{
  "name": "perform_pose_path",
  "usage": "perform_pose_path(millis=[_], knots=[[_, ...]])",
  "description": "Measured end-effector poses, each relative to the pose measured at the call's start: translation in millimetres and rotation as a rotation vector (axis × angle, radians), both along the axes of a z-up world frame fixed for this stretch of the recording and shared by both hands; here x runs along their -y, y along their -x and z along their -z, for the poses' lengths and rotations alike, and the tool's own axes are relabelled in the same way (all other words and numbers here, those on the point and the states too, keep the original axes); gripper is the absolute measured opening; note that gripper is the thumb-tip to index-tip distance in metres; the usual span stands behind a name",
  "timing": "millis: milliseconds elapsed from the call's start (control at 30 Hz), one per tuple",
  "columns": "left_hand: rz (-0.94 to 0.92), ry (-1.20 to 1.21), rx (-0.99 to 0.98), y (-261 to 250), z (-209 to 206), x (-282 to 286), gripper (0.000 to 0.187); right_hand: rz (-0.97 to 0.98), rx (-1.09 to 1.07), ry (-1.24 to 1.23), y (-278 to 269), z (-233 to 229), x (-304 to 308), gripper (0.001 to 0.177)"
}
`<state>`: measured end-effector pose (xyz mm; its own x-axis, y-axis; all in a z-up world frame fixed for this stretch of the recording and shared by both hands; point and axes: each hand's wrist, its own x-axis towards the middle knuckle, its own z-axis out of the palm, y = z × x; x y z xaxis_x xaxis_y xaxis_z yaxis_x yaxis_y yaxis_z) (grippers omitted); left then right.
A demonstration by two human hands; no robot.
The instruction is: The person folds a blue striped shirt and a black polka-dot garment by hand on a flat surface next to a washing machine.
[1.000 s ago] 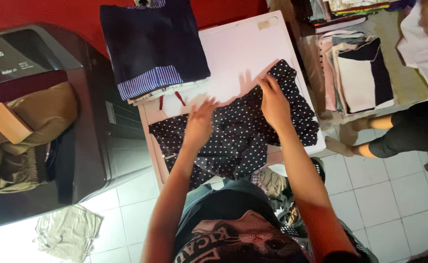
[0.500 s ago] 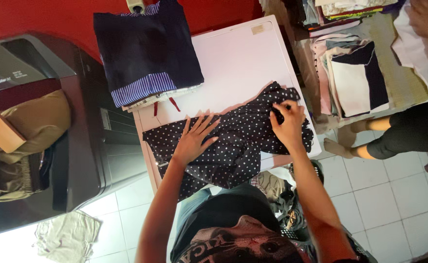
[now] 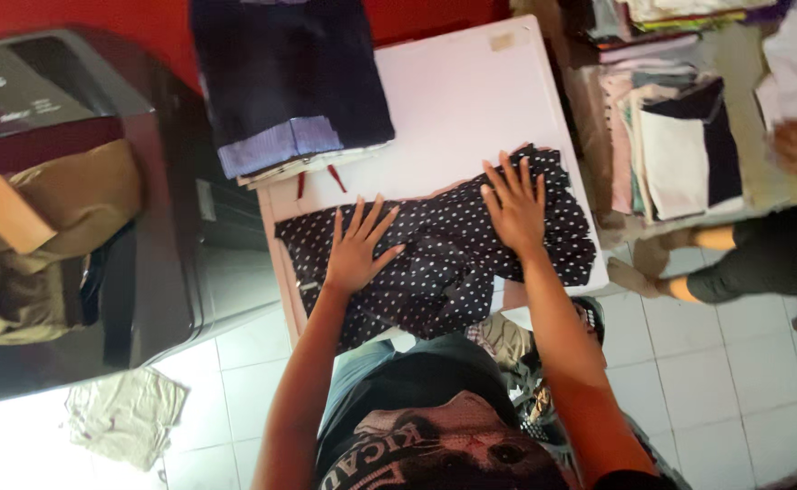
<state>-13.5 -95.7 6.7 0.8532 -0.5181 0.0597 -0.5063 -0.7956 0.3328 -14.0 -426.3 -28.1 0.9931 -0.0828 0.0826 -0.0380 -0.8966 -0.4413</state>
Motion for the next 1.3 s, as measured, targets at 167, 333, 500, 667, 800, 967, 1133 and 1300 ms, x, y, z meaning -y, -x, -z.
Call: perform_pose_path(millis=[167,333,500,667,800,967,1133,1300], knots=[[0.009,0.280,-0.174,-27.6,-1.7,-12.3,0.069,-0.057,0.035,-0.021,-28.2,-15.5,13.7,0.048],[-0.156,0.429,-0.134,-16.1,7.9,-75.4,0.053,-0.033,0.167,-0.454,20.4,-65.8,-25.0,0.041],[-0.311,0.157,-0.074,-0.2,-6.6,-111.7,0.047,-0.280,-0.047,-0.363,70.4,-68.2,-54.7,0.053],[-0.214,0.344,-0.011,8.6,-9.0,-102.0,0.039,-0.127,-0.050,-0.519,92.8,-96.1,-34.1,0.029],[-0.095,0.441,-0.216,17.4,0.8,-90.1,0.031,-0.004,-0.084,-1.007,119.1,-144.3,-17.2,0.038],[-0.070,0.499,-0.158,12.6,3.5,-101.6,0.031,0.377,0.258,-1.479,109.4,-130.1,17.1,0.060],[-0.143,0.504,-0.122,6.5,3.4,-95.7,0.026,0.530,0.143,-1.368,63.7,-44.5,82.7,0.046],[-0.252,0.552,-0.198,-3.1,4.7,-101.7,0.020,0.476,0.157,-1.557,59.1,-45.5,94.9,0.035]])
